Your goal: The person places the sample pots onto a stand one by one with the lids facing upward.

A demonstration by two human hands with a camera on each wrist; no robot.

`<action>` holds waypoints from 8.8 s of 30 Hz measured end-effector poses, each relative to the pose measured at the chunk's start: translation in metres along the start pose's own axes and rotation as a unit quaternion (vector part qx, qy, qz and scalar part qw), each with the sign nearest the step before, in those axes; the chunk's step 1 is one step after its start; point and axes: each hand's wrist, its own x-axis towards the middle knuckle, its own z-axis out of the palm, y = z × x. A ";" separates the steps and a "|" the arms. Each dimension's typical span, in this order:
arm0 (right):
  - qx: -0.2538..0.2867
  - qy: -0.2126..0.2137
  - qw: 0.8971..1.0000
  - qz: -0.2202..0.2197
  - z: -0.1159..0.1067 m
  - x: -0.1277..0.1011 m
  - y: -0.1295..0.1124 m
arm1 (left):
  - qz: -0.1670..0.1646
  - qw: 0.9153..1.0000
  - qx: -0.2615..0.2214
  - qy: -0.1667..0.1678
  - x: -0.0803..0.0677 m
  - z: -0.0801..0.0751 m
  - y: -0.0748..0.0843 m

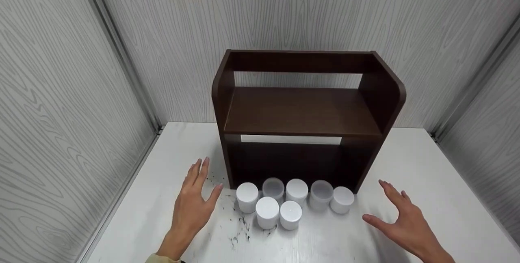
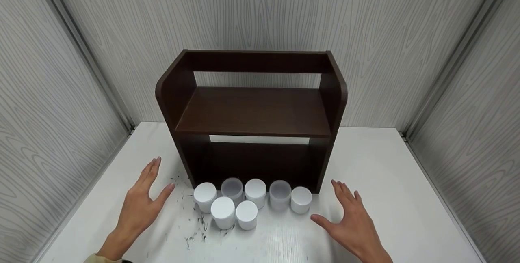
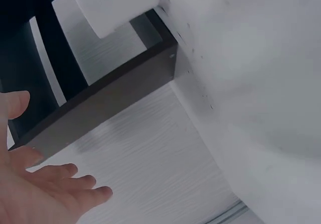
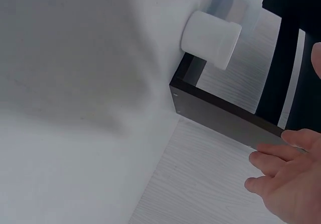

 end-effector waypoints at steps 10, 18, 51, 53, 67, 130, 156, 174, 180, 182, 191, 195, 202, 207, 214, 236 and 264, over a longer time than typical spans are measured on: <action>0.004 -0.042 0.999 0.002 0.015 0.006 -0.007 | -0.029 0.987 -0.160 0.018 0.022 0.014 0.002; 0.064 -0.066 0.996 0.012 0.028 0.019 0.000 | -0.057 0.968 -0.243 -0.008 0.039 0.020 0.005; 0.152 -0.075 0.985 0.043 0.062 0.050 0.020 | -0.148 0.937 -0.316 -0.014 0.071 0.045 0.017; 0.154 -0.075 0.984 0.046 0.062 0.050 0.021 | -0.152 0.937 -0.313 -0.011 0.071 0.045 0.017; 0.184 -0.094 0.978 0.021 0.063 0.056 0.029 | -0.138 0.946 -0.294 -0.007 0.074 0.046 0.016; 0.297 -0.124 0.946 0.028 0.070 0.055 0.051 | -0.148 0.945 -0.292 0.012 0.087 0.050 0.020; 0.269 -0.130 0.950 0.085 0.045 0.054 0.030 | -0.155 0.945 -0.287 0.014 0.090 0.050 0.019; 0.277 -0.129 0.949 0.074 0.011 0.056 -0.027 | -0.151 0.946 -0.285 0.011 0.091 0.049 0.019; 0.297 -0.127 0.943 0.076 0.000 0.058 -0.050 | -0.149 0.946 -0.288 0.003 0.091 0.049 0.018; 0.299 -0.125 0.943 0.078 -0.004 0.060 -0.058 | -0.151 0.945 -0.291 0.003 0.092 0.049 0.018; 0.287 -0.108 0.950 0.054 -0.022 0.068 -0.090 | -0.154 0.944 -0.292 0.011 0.094 0.049 0.018; 0.298 -0.106 0.947 0.045 -0.028 0.072 -0.104 | -0.156 0.946 -0.284 0.011 0.093 0.049 0.018; 0.314 -0.108 0.942 0.041 -0.042 0.085 -0.128 | -0.157 0.947 -0.281 0.010 0.092 0.049 0.017; 0.319 -0.095 0.943 0.029 -0.051 0.095 -0.143 | -0.152 0.947 -0.281 0.006 0.092 0.050 0.017; 0.321 -0.092 0.942 0.012 -0.053 0.112 -0.162 | -0.164 0.947 -0.277 0.008 0.092 0.051 0.017; 0.335 -0.079 0.939 -0.008 -0.037 0.191 -0.210 | -0.183 0.945 -0.270 0.018 0.086 0.052 0.025; 0.329 -0.094 0.939 -0.017 0.002 0.279 -0.244 | -0.157 0.942 -0.289 0.064 0.080 0.047 0.036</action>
